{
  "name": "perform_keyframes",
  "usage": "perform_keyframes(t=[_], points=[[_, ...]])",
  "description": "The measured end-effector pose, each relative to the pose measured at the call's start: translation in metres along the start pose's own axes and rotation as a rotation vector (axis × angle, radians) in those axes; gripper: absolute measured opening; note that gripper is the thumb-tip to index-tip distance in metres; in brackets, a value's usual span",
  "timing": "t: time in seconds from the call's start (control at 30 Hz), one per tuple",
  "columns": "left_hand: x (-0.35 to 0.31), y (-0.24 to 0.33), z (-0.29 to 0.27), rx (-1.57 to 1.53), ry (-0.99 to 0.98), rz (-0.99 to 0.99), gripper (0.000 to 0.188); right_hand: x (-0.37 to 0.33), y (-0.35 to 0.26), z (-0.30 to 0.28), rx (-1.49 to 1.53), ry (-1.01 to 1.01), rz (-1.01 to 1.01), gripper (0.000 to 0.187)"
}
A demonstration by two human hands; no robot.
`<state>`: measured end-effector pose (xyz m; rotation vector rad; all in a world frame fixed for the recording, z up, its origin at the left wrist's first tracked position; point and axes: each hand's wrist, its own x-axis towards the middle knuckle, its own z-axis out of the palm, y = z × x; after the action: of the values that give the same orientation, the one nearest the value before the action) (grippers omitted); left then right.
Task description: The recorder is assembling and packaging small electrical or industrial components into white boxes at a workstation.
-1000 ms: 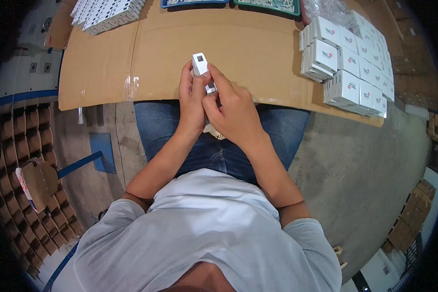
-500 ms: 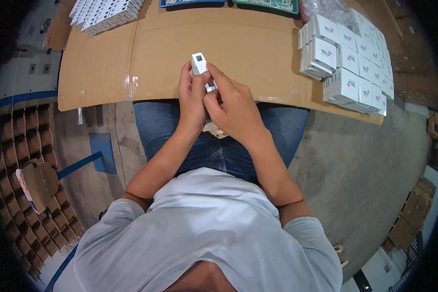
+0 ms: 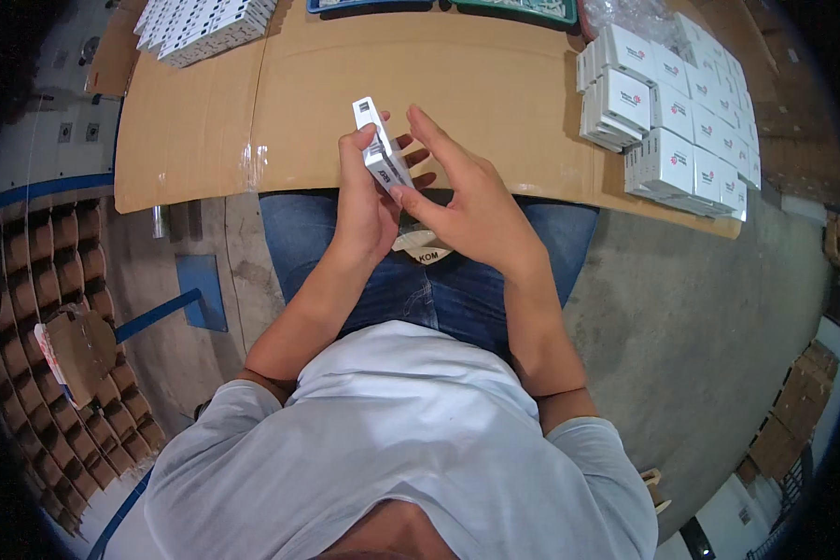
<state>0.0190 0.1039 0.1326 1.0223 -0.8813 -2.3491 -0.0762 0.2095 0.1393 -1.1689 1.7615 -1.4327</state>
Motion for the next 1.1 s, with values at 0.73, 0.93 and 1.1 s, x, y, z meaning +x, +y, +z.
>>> perform_keyframes(t=[0.73, 0.93, 1.1], points=[[-0.001, 0.012, 0.003, -0.046, 0.023, -0.089, 0.049, 0.004, 0.007, 0.011, -0.136, 0.025, -0.006, 0.073], [0.004, 0.011, -0.002, -0.045, -0.056, -0.109, 0.053, 0.004, 0.013, 0.01, -0.178, 0.022, -0.011, 0.07], [0.0, 0.013, 0.006, -0.076, -0.046, -0.104, 0.061, 0.003, 0.011, 0.011, -0.069, 0.078, 0.035, 0.067]])
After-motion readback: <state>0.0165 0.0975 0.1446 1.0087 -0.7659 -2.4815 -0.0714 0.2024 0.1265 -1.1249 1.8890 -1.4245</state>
